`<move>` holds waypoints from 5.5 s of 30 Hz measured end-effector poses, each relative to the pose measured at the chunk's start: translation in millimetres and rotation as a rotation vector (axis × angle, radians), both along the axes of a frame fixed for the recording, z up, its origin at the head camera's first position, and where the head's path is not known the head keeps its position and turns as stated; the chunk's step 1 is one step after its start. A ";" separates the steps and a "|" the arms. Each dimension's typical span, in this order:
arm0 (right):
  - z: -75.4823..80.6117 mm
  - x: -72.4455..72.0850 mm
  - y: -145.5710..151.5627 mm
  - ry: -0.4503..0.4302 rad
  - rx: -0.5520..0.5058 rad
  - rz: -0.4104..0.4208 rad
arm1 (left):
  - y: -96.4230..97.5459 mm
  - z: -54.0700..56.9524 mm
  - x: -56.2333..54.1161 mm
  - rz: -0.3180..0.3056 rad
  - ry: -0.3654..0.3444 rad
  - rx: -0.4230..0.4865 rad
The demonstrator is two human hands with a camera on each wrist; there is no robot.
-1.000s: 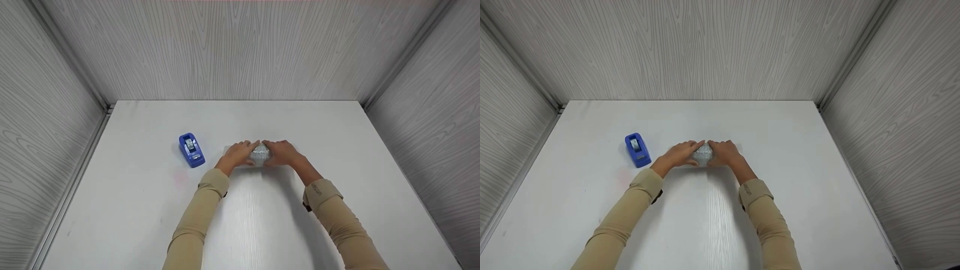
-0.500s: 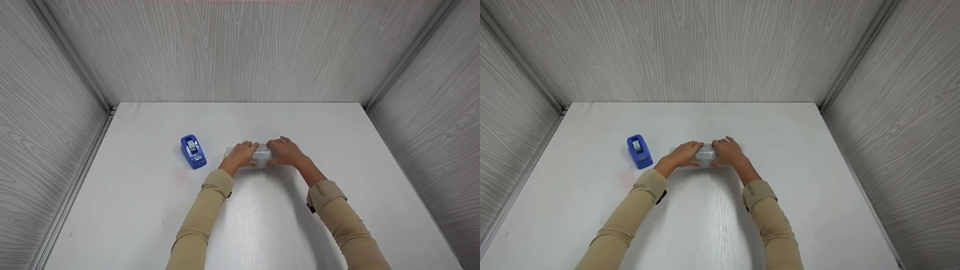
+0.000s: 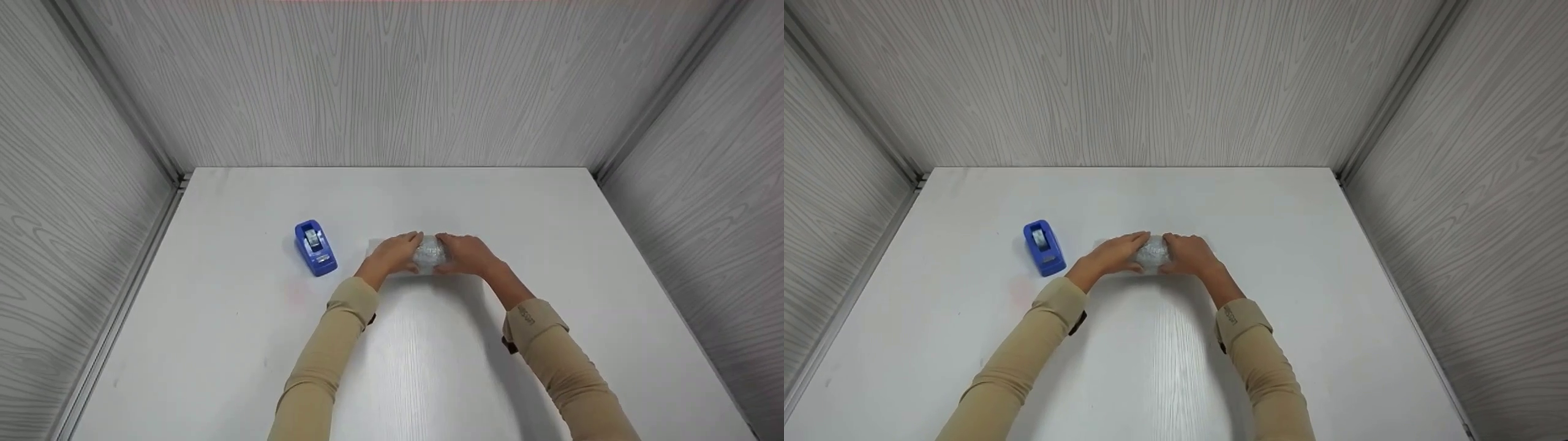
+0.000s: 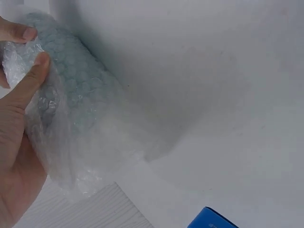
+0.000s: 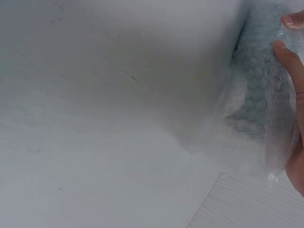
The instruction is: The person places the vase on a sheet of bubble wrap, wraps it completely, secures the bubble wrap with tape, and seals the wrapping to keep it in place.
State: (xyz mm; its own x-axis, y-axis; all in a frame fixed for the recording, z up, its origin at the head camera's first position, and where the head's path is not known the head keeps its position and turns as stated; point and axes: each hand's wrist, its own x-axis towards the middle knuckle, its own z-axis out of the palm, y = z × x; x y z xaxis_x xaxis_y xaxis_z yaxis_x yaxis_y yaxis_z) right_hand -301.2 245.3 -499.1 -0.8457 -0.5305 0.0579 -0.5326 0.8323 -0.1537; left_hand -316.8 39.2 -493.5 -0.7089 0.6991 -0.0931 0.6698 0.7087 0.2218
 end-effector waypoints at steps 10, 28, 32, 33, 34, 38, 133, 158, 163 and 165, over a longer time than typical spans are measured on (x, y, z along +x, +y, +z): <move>-9.8 5.1 3.3 0.209 -0.044 0.066 | -11.3 -21.1 3.2 -0.165 0.276 0.198; -32.3 12.7 -2.1 0.517 0.061 0.232 | -8.8 -36.8 11.6 -0.261 0.635 0.193; -34.3 13.5 -2.1 0.544 0.039 0.248 | -8.6 -42.3 11.8 -0.279 0.733 0.185; -35.0 13.7 -1.6 0.546 0.028 0.250 | -8.3 -43.0 11.5 -0.281 0.758 0.187; -35.5 13.8 -1.2 0.549 0.017 0.251 | -8.0 -43.6 11.0 -0.284 0.779 0.193; -37.1 13.4 0.4 0.570 -0.023 0.253 | -6.5 -44.6 8.6 -0.310 0.822 0.237; -29.0 4.2 -7.9 0.144 -0.646 0.063 | -8.4 -43.3 6.6 -0.151 0.520 0.733; -10.9 -0.4 -7.1 0.138 -0.376 0.170 | -32.4 -30.4 8.5 0.011 0.527 0.697; -12.5 -0.5 -5.7 0.120 -0.398 0.166 | -60.4 -17.6 9.0 0.451 0.416 0.955; -13.4 -0.5 -5.3 0.130 -0.407 0.172 | -74.8 -15.3 10.8 0.694 0.359 1.074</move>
State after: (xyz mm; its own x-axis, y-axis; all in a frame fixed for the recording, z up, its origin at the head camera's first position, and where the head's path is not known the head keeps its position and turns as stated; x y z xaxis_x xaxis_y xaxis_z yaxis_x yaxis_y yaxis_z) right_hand -301.7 240.1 -512.5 -0.7190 -0.5749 0.3905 -0.6945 0.6158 -0.3721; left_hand -306.0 -35.6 -508.8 -0.8155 -0.2070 0.5404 0.3812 0.5104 0.7708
